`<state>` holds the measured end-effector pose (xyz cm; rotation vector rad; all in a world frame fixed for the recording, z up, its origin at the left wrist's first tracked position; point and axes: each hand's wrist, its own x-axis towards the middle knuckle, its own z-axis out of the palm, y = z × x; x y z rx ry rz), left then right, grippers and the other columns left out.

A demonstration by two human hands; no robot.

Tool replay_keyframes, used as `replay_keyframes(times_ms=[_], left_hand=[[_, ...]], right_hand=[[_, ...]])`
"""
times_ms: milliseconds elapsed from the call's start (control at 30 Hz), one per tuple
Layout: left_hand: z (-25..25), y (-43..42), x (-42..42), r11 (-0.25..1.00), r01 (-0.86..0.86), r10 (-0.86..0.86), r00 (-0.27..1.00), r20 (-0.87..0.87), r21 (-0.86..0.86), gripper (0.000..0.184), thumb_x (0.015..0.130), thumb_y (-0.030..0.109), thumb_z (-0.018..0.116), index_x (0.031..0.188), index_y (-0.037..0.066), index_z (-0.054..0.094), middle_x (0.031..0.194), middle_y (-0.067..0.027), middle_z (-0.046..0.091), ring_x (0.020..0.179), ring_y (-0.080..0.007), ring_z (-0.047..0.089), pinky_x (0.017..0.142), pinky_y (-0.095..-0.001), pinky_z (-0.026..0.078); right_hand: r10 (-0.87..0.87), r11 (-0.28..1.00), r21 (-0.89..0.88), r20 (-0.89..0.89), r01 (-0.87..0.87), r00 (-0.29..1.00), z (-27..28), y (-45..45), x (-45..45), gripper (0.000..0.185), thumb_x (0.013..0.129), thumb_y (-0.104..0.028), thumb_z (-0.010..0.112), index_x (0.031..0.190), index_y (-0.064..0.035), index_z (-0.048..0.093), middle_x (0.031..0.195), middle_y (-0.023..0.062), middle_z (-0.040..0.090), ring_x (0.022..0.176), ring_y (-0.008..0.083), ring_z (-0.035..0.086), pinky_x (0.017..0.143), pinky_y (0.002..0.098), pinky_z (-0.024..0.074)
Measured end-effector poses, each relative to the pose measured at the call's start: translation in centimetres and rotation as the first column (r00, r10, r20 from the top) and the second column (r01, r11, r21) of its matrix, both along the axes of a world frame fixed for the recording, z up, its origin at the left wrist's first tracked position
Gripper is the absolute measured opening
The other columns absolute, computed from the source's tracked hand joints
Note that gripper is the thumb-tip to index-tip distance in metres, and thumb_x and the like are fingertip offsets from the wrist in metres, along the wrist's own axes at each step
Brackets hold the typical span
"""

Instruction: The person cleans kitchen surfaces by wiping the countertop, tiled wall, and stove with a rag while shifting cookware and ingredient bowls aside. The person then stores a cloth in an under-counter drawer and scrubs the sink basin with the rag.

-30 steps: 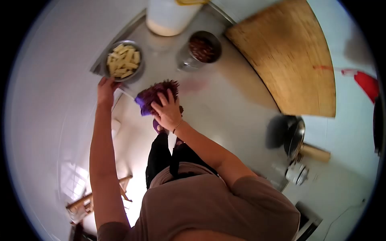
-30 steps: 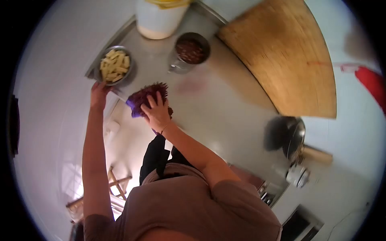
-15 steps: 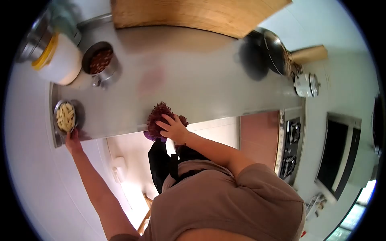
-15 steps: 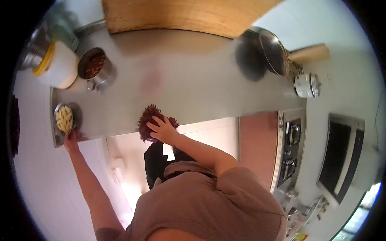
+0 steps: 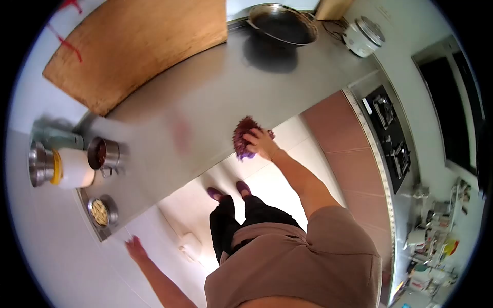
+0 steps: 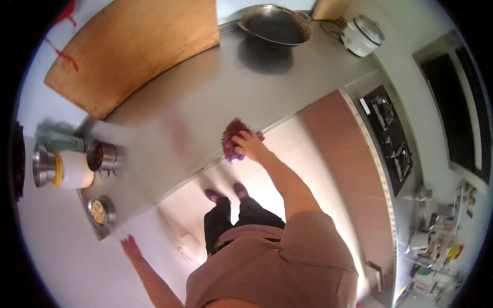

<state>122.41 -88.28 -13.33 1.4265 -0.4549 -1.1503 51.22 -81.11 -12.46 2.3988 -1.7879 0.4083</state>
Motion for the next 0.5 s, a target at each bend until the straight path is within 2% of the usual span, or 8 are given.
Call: replay_keyframes(times_ms=[100, 167, 200, 233, 267, 300, 467, 500], left_hand=[[-2.3, 5.8, -1.6, 0.981, -0.024, 0.051, 0.990, -0.135, 0.192, 0.069, 0.091, 0.035, 0.049, 0.137, -0.002, 0.013, 0.131, -0.0192, 0.036, 0.101, -0.0302, 0.053, 0.086, -0.0374, 0.048], [-7.9, 9.8, 1.5, 0.907, 0.304, -0.341, 0.937, 0.082, 0.291, 0.057, 0.092, 0.034, 0.047, 0.132, 0.001, 0.023, 0.129, -0.0145, 0.034, 0.087, -0.0282, 0.055, 0.077, -0.0388, 0.051], [-11.3, 11.5, 2.9, 0.892, 0.233, -0.154, 0.962, -0.224, 0.387, 0.050, 0.092, 0.034, 0.045, 0.128, 0.003, 0.029, 0.120, -0.0128, 0.042, 0.084, -0.0277, 0.055, 0.072, -0.0391, 0.052], [-8.8, 12.9, 0.8, 0.803, 0.181, -0.107, 0.981, -0.163, 0.568, 0.051, 0.092, 0.036, 0.046, 0.128, 0.004, 0.029, 0.115, -0.0134, 0.046, 0.081, -0.0278, 0.056, 0.070, -0.0393, 0.051], [-10.6, 14.3, 2.4, 0.751, 0.317, -0.141, 0.934, -0.329, 0.579, 0.054, 0.091, 0.039, 0.046, 0.126, 0.003, 0.028, 0.102, -0.0152, 0.053, 0.078, -0.0284, 0.056, 0.070, -0.0398, 0.050], [-8.6, 16.0, 1.2, 0.703, 0.392, -0.314, 0.920, -0.235, 0.594, 0.047, 0.090, 0.039, 0.046, 0.116, 0.003, 0.032, 0.087, -0.0158, 0.057, 0.074, -0.0284, 0.056, 0.069, -0.0401, 0.050], [-8.3, 15.2, -2.3, 0.648, 0.397, -0.310, 0.917, -0.251, 0.649, 0.041, 0.089, 0.039, 0.046, 0.108, 0.004, 0.034, 0.081, -0.0159, 0.057, 0.072, -0.0285, 0.056, 0.068, -0.0396, 0.049], [-8.0, 14.4, -2.6, 0.645, 0.405, -0.319, 0.913, -0.254, 0.648, 0.040, 0.089, 0.039, 0.046, 0.106, 0.004, 0.034, 0.080, -0.0160, 0.057, 0.071, -0.0285, 0.056, 0.067, -0.0396, 0.049]], right_hand=[[-0.468, 0.882, 0.036, -0.069, 0.471, 0.881, 0.2, 2.4, -4.2, 0.012, 0.071, -0.013, 0.055, 0.082, -0.0155, 0.059, 0.116, 0.0032, 0.049, 0.111, 0.0310, 0.043, 0.088, 0.0443, 0.0416], [-0.831, 0.527, 0.063, 0.245, 0.847, 0.499, 0.3, 3.9, -6.2, 0.021, 0.073, -0.002, 0.051, 0.088, -0.0119, 0.061, 0.111, 0.0086, 0.053, 0.104, 0.0332, 0.048, 0.086, 0.0400, 0.0439], [-0.872, 0.347, 0.108, 0.402, 0.932, 0.278, 1.0, 4.4, -6.3, 0.022, 0.073, -0.001, 0.052, 0.090, -0.0107, 0.061, 0.108, 0.0106, 0.054, 0.100, 0.0341, 0.050, 0.084, 0.0401, 0.0441], [-0.842, 0.163, 0.180, 0.538, 0.970, 0.042, 1.3, 4.9, -6.3, 0.024, 0.073, 0.000, 0.052, 0.092, -0.0094, 0.061, 0.105, 0.0126, 0.056, 0.096, 0.0350, 0.052, 0.083, 0.0402, 0.0443], [-0.834, 0.128, 0.171, 0.552, 0.977, 0.012, 0.9, 5.3, -6.1, 0.024, 0.073, 0.000, 0.052, 0.092, -0.0094, 0.061, 0.105, 0.0126, 0.056, 0.096, 0.0350, 0.052, 0.083, 0.0402, 0.0443], [-0.777, 0.111, 0.181, 0.628, 0.977, -0.028, -0.8, 5.8, -5.2, 0.022, 0.072, -0.002, 0.054, 0.092, -0.0088, 0.061, 0.101, 0.0140, 0.056, 0.092, 0.0347, 0.053, 0.080, 0.0398, 0.0450], [-0.588, 0.230, 0.455, 0.769, 0.860, -0.250, -2.4, 3.9, 5.7, 0.020, 0.067, -0.007, 0.058, 0.086, -0.0052, 0.062, 0.084, 0.0175, 0.062, 0.078, 0.0316, 0.061, 0.069, 0.0376, 0.0485], [-0.655, 0.159, 0.477, 0.706, 0.865, -0.268, -4.3, 2.3, 8.3, 0.020, 0.067, -0.006, 0.058, 0.086, -0.0054, 0.062, 0.084, 0.0160, 0.063, 0.078, 0.0304, 0.062, 0.069, 0.0368, 0.0490]])
